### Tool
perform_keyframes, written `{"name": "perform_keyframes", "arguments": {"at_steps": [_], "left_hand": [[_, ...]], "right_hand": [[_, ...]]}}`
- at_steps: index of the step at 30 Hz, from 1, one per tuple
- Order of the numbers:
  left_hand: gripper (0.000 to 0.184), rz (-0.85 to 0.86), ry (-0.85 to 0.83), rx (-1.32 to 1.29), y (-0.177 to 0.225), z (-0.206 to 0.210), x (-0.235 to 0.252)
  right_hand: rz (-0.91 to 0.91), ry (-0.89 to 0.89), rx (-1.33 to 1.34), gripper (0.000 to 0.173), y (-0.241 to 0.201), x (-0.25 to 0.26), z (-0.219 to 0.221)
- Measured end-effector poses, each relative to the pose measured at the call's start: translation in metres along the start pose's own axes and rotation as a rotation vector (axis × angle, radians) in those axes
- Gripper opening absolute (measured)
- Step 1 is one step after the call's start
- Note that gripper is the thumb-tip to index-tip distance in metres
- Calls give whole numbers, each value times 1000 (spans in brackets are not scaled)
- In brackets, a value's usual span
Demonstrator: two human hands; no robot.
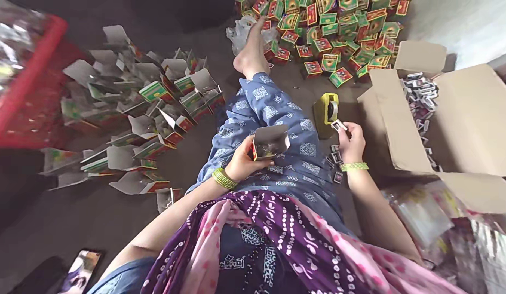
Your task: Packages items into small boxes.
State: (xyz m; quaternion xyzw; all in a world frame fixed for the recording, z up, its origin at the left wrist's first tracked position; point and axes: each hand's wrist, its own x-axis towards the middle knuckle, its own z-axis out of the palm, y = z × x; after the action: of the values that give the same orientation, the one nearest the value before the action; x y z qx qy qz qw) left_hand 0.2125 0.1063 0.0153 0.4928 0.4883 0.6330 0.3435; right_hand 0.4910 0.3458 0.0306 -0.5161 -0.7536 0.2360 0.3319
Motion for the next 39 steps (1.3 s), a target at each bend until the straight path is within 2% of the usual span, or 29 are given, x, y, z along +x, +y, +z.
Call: {"name": "perform_keyframes", "arguments": {"at_steps": [2,4,6,8,13,16,20,25,28,29,30,32,34,36,37,39], "left_hand": [[81,-16,47,5,-2,0,1],[83,-10,69,9,-4,0,1],[82,2,68,17,-5,1,0],[79,10,62,26,-3,2,-2],[69,53,51,150,0,-1,-5],[63,59,61,192,0,-2,-5],[49,39,59,182,-7,-1,-4],[54,15,21,187,-12,-2,-3],[53,62,-61,410,-10,-4,-3],[54,70,-73,462,-11,-5,-4],[55,78,-78,480,-10,-5,-3],[61,101,-73,435,-2,-3,-3],[76,128,-41,301,4,0,-5],[88,160,12,137,0,1,-6],[91,182,33,63,-2,2,-6],[103,219,48,20,-3,2,-7]], "right_hand": [[-94,-64,285,32,-54,-17,-10],[-215,-208,417,33,-109,-38,-20],[-335,-310,449,36,-150,-59,-19],[-440,-328,368,32,-174,-76,-5],[-600,-344,98,19,-190,-96,36],[-780,-312,-4,22,-190,-102,45],[-968,-411,-133,29,-185,-102,46],[-973,-535,-219,30,-187,-96,50],[-907,-689,-309,37,-188,-97,53],[-906,-682,-311,38,-185,-98,53],[-920,-629,-286,38,-182,-99,53],[-963,-414,-159,31,-176,-101,49],[-953,-187,-34,20,-174,-102,39],[-884,-30,51,21,-171,-95,32],[-822,-12,94,27,-168,-90,30],[-674,-129,198,44,-157,-82,32]]}}
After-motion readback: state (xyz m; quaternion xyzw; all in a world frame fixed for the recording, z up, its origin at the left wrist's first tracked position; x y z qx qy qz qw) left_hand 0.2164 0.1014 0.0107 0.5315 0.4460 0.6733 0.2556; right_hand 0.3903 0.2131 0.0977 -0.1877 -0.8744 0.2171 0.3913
